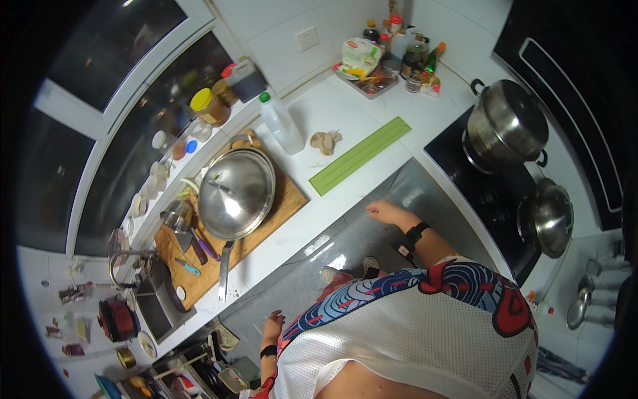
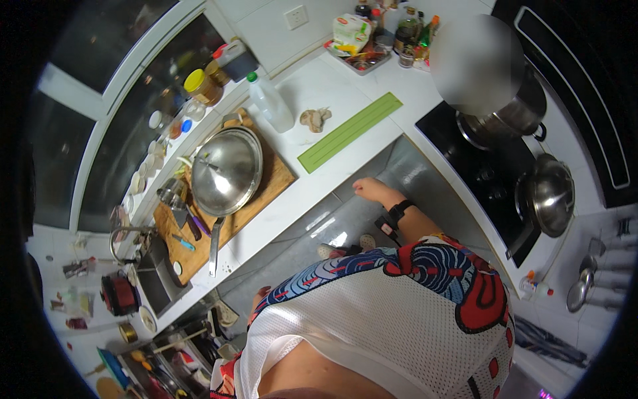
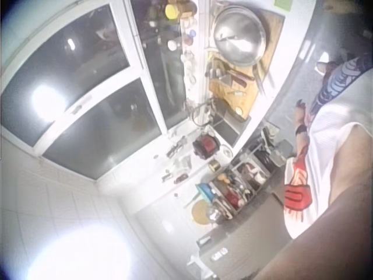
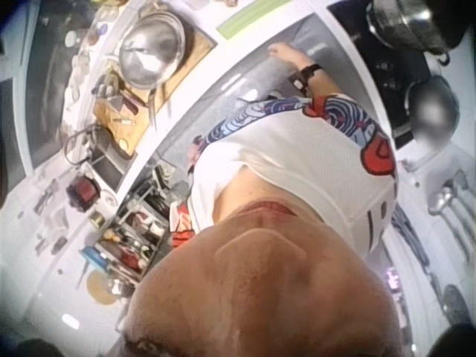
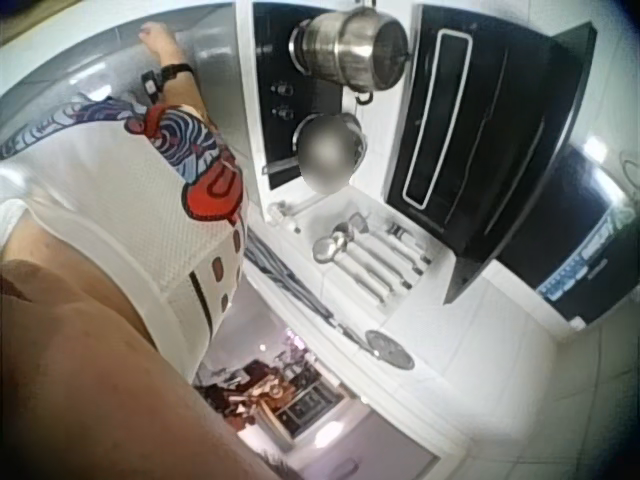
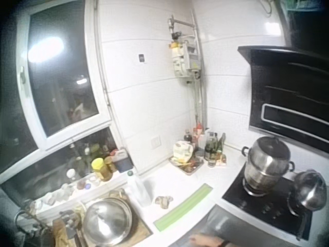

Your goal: The person cleans a kitchen countertop and backsplash. They first move several bottles and containers aside, then wipe the surfaces with a cloth and a steel wool pad, rinsing the pad at the sink. The person returns the items to the counter and continues wiping the countertop and wall area.

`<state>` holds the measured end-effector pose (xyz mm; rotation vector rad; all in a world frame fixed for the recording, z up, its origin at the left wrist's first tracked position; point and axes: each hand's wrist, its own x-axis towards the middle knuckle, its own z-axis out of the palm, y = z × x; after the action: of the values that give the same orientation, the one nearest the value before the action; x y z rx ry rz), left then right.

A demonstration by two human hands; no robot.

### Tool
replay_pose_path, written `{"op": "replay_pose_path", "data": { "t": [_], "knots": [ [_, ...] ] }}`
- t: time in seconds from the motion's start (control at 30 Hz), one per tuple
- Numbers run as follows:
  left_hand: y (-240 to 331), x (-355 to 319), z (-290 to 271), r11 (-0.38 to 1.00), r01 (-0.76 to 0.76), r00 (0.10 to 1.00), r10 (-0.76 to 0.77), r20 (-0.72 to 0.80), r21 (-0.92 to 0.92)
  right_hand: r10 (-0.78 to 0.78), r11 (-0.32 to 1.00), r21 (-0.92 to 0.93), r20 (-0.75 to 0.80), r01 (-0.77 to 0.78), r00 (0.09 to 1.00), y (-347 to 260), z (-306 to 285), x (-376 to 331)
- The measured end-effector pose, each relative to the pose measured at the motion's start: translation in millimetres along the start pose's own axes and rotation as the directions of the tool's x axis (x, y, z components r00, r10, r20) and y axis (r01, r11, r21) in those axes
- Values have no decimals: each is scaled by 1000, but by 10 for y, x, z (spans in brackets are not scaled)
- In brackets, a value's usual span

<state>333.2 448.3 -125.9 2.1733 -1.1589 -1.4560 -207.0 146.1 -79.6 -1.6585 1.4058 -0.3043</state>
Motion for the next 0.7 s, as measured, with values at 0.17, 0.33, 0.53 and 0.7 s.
{"op": "replay_pose_path", "data": {
  "t": [0.17, 0.33, 0.53, 0.7],
  "knots": [
    [-70, -508, 161, 970, -64, 995, 79, -57, 235, -55, 994, -92, 85, 63, 995, -201, 216, 13],
    [-801, -943, 91, 985, 133, 985, -118, -127, 114, -206, 963, -136, 186, 232, 961, -524, 696, -22],
    [-1770, -1493, -8, 965, 259, 949, -250, -193, 23, -169, 930, -218, 460, 296, 871, -1210, 1601, -381],
    [-2489, -2598, -197, 958, 197, 937, -247, -249, -209, -100, 803, -417, 610, 426, 786, -2509, 2516, -1074]
  ]
}}
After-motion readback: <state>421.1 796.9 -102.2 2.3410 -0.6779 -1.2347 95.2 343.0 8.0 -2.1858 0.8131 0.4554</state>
